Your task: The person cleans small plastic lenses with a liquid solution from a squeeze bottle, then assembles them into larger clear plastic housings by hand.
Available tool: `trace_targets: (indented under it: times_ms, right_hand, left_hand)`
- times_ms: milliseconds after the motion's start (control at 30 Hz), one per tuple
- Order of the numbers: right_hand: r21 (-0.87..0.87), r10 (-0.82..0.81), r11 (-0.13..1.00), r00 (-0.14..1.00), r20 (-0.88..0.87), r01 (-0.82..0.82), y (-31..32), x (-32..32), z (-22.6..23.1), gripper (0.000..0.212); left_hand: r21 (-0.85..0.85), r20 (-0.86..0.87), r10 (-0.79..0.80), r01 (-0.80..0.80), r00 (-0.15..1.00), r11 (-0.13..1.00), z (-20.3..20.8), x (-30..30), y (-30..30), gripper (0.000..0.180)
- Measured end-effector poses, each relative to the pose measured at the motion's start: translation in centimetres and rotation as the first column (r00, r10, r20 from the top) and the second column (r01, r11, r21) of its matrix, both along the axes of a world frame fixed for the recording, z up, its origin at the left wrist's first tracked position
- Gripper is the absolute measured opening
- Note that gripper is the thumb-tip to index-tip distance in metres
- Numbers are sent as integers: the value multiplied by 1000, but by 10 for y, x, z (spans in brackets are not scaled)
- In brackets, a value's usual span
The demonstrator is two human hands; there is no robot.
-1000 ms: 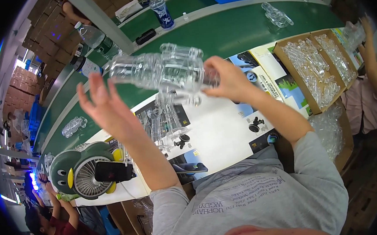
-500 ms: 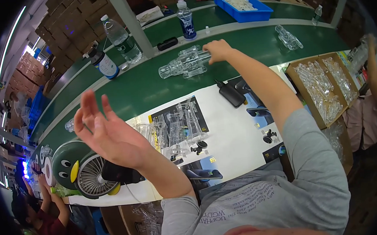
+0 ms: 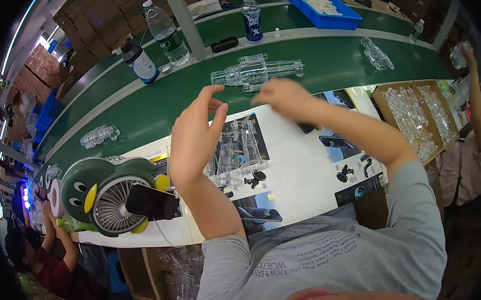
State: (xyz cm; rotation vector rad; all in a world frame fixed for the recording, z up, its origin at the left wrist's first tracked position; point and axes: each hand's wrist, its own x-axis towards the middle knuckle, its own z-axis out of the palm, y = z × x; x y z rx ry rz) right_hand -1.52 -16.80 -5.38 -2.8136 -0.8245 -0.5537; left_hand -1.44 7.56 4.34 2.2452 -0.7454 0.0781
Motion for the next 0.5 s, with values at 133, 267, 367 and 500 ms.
trace_targets:
  times_ms: [133, 267, 367, 500]
  right_hand:
    - [-104, 300, 949, 954, 8, -298, 50, -44, -18, 23]
    - [-90, 277, 958, 959, 52, -272, 43, -38, -15, 35]
    - [199, 174, 964, 984, 32, -177, 36, -46, 1, 42]
    - [730, 22, 657, 963, -268, 188, 38, -67, 31, 37]
  left_hand:
    - [-23, 18, -84, 85, 996, 996, 1, -2, -3, 28]
    - [-45, 15, -221, 221, 975, 974, -4, -1, -4, 32]
    - [-76, 17, -284, 285, 959, 956, -3, -4, -2, 42]
    - [-202, 142, -447, 467, 883, 861, -3, -9, -1, 58]
